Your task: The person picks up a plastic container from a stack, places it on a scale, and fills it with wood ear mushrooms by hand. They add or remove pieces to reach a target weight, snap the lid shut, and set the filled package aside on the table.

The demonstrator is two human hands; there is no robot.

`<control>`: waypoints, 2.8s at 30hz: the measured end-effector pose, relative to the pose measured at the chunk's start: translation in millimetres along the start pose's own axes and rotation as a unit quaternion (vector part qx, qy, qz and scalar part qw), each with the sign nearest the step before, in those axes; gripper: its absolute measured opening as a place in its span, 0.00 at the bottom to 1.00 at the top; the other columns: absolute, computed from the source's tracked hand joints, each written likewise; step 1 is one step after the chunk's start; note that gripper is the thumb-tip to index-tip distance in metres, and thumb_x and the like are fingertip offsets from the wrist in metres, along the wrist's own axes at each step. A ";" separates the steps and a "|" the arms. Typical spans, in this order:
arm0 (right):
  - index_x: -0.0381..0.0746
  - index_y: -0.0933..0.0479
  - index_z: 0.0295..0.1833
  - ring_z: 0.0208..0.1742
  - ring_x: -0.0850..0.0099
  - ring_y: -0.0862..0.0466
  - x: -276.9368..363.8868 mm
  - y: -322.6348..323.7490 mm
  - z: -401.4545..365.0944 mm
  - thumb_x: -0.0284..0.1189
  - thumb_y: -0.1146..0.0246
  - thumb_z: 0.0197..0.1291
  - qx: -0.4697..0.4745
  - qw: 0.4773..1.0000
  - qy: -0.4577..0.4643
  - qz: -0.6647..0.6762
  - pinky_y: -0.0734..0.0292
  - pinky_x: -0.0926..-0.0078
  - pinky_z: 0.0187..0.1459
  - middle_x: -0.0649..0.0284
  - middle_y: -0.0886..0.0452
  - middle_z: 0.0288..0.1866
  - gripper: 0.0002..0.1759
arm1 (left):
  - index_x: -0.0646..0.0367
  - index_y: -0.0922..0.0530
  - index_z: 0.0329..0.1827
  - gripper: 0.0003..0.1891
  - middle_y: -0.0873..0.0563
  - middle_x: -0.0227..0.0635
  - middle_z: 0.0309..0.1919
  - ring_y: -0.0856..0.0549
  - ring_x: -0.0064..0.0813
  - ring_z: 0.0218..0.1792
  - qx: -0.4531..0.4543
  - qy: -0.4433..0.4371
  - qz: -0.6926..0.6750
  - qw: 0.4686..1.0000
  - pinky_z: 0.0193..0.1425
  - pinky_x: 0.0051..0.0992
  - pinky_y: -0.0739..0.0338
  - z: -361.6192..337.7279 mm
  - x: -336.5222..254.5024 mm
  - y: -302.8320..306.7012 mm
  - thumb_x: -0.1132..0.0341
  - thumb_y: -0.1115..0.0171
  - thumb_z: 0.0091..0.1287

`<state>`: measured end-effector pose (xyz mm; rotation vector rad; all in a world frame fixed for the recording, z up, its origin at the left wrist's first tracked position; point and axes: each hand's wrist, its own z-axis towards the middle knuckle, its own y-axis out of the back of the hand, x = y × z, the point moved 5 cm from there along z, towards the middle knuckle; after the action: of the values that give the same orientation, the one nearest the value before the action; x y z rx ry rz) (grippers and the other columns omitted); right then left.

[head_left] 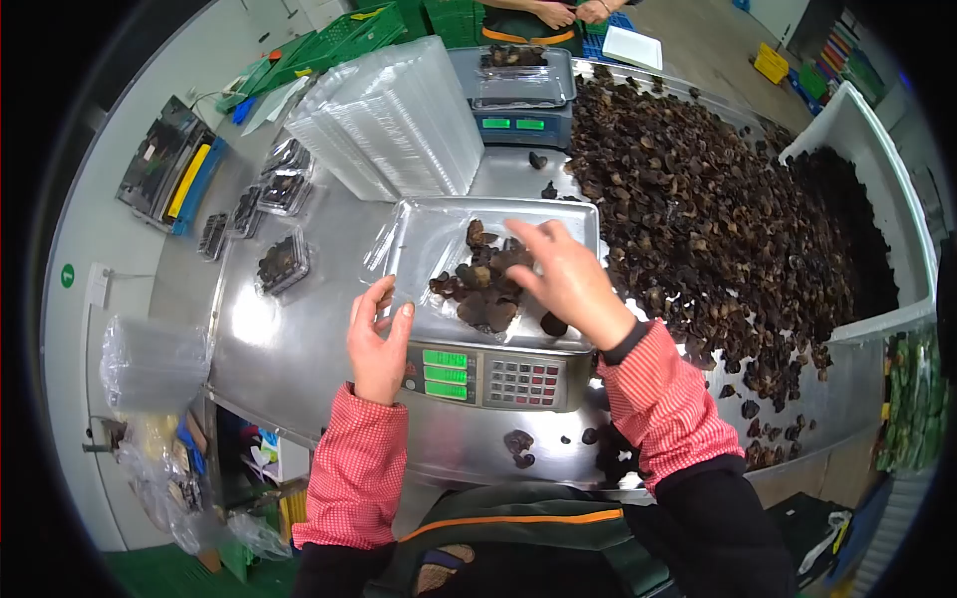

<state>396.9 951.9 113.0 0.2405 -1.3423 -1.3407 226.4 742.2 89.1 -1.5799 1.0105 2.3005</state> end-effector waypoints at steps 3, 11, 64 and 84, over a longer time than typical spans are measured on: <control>0.42 0.23 0.62 0.42 0.51 0.15 -15.8 12.7 -20.3 0.32 0.33 0.64 -0.077 0.995 -0.048 0.032 0.18 0.58 0.44 0.51 0.19 0.45 0.21 | 0.61 0.24 0.66 0.21 0.18 0.36 0.55 0.19 0.27 0.57 -0.001 0.023 -0.022 0.999 0.60 0.29 0.20 -6.9 17.8 12.8 0.70 0.35 0.71; 0.38 0.21 0.45 0.41 0.54 0.16 -20.3 -21.9 -87.8 0.33 0.30 0.55 0.050 0.997 0.005 -0.064 0.20 0.59 0.42 0.55 0.20 0.37 0.15 | 0.64 0.24 0.66 0.20 0.16 0.36 0.52 0.18 0.24 0.55 0.011 0.055 -0.067 0.996 0.62 0.26 0.23 -7.9 31.1 14.7 0.70 0.35 0.72; 0.36 0.20 0.35 0.25 0.79 0.24 -73.4 78.7 -392.9 0.33 0.39 0.73 0.238 0.759 -0.517 0.315 0.30 0.78 0.27 0.68 0.23 0.25 0.14 | 0.62 0.22 0.63 0.20 0.14 0.34 0.47 0.14 0.27 0.44 0.521 0.120 -0.149 0.832 0.51 0.27 0.18 -145.1 -26.2 -111.9 0.68 0.32 0.69; 0.39 0.24 0.41 0.32 0.56 0.14 24.3 -121.9 -229.9 0.35 0.35 0.62 0.229 0.970 -0.064 0.039 0.20 0.57 0.34 0.55 0.18 0.27 0.11 | 0.56 0.61 0.82 0.45 0.37 0.62 0.71 0.32 0.54 0.72 0.016 0.396 -0.491 0.775 0.79 0.47 0.37 -6.2 65.0 -14.7 0.46 0.44 0.77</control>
<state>502.2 769.9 -42.2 0.4142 -1.7467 -0.9792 210.9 734.7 24.3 -2.3192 0.1297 0.8949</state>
